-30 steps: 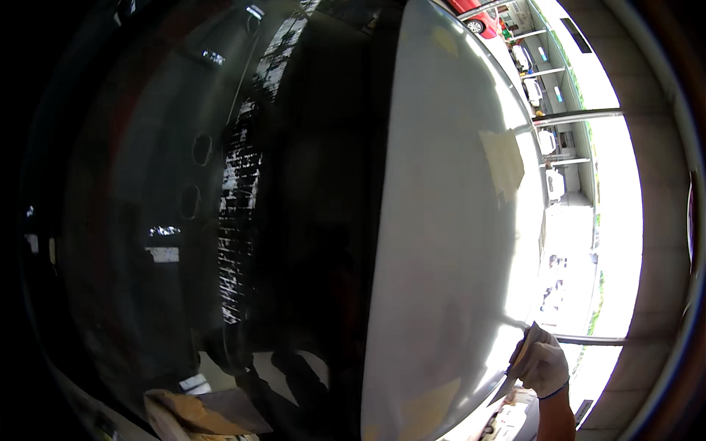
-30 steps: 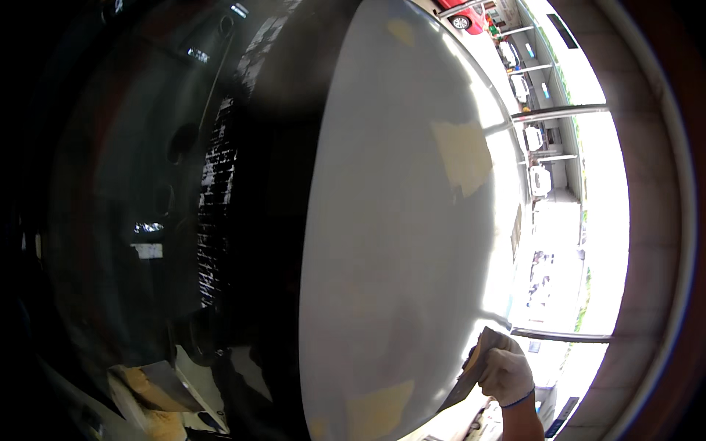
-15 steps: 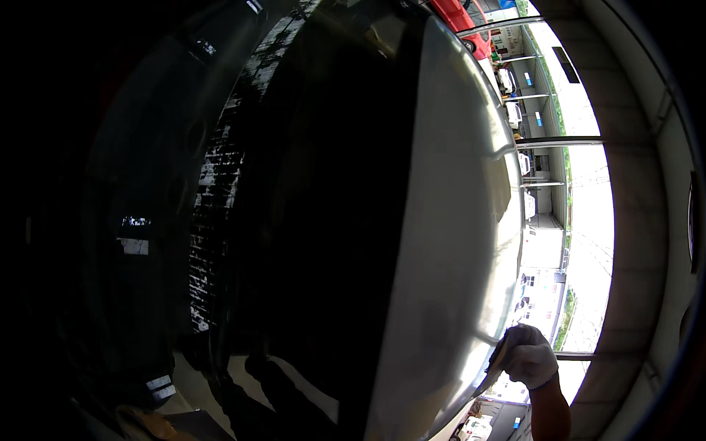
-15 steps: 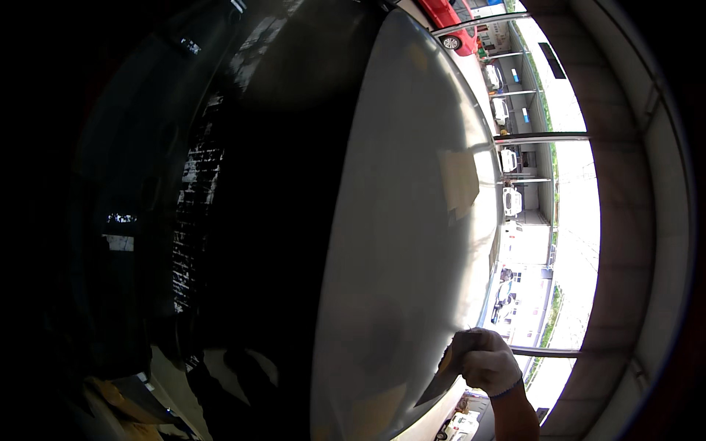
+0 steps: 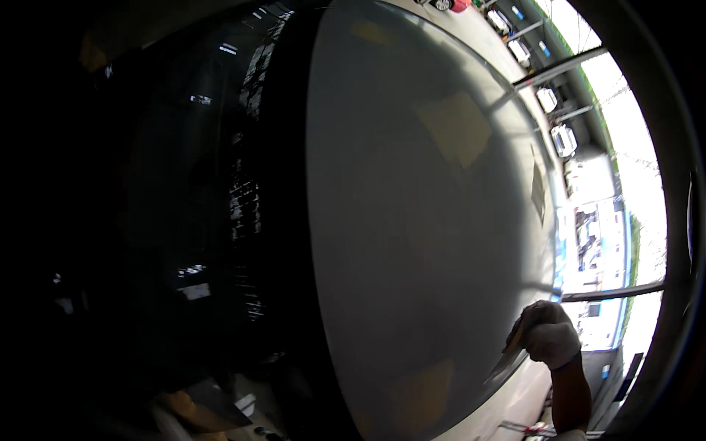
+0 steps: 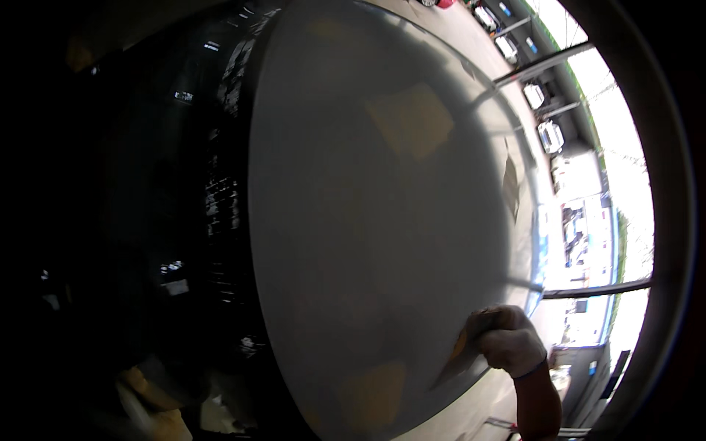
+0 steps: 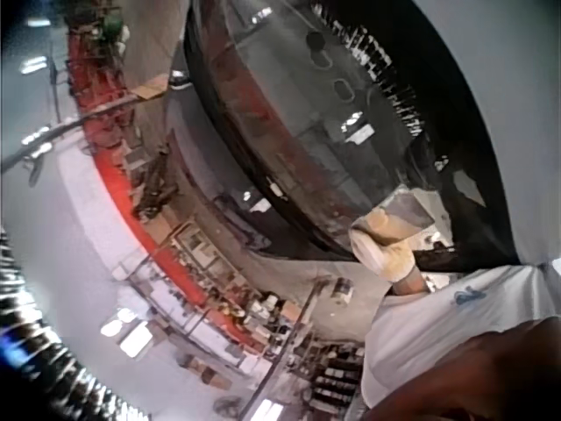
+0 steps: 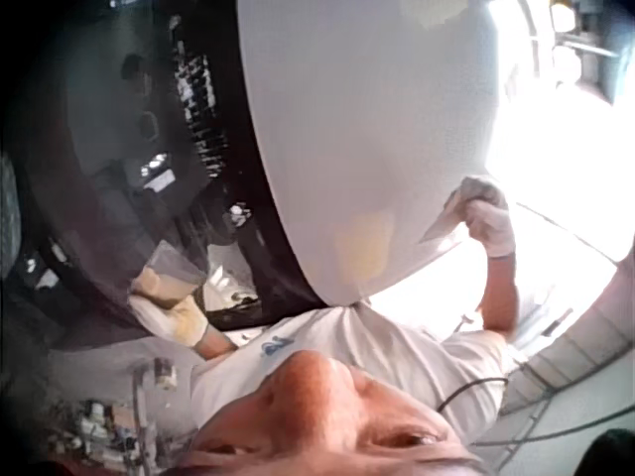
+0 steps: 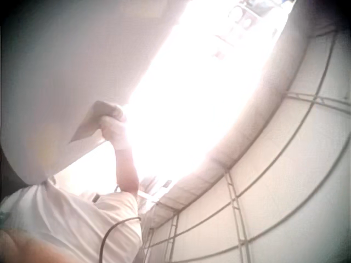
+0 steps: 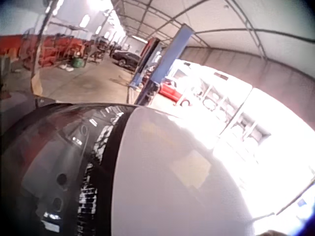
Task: The person applies a yellow body filler to the front bumper and side panels of a silver car using a spreader. They open the driver's door to reach the door frame and continue applying the filler to the door jamb and roof edge.
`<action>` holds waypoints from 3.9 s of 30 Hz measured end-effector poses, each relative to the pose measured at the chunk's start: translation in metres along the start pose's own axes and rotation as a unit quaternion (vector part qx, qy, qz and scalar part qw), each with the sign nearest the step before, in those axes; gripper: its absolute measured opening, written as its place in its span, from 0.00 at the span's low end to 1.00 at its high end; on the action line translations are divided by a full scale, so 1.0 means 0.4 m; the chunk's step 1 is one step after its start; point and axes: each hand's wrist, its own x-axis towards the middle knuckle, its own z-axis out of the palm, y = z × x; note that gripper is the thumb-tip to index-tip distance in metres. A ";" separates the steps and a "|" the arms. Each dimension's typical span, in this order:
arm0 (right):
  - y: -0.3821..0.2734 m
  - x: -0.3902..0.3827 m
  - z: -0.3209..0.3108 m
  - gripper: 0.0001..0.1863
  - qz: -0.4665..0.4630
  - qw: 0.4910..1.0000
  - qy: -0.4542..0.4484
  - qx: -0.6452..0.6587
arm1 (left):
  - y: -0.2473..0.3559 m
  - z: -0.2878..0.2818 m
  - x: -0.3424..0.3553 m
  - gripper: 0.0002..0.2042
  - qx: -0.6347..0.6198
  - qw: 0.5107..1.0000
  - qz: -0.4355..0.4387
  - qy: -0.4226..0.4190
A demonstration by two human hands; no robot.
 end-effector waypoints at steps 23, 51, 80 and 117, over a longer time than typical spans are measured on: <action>0.297 0.122 -0.376 0.17 -0.238 0.918 -0.033 0.316 | 0.420 0.100 -0.070 0.14 -0.322 0.912 -0.249 -0.051; -0.423 0.627 0.490 0.08 -0.782 0.360 -0.311 -0.403 | 0.158 0.021 -0.047 0.32 0.351 0.911 0.218 -0.002; -0.432 0.631 0.568 0.11 -0.765 0.350 -0.354 -0.408 | 0.137 -0.004 -0.062 0.33 0.386 0.911 0.139 -0.034; -0.498 0.721 0.554 0.24 -0.772 0.373 -0.300 -0.418 | 0.072 0.030 -0.026 0.31 0.355 0.923 0.140 -0.043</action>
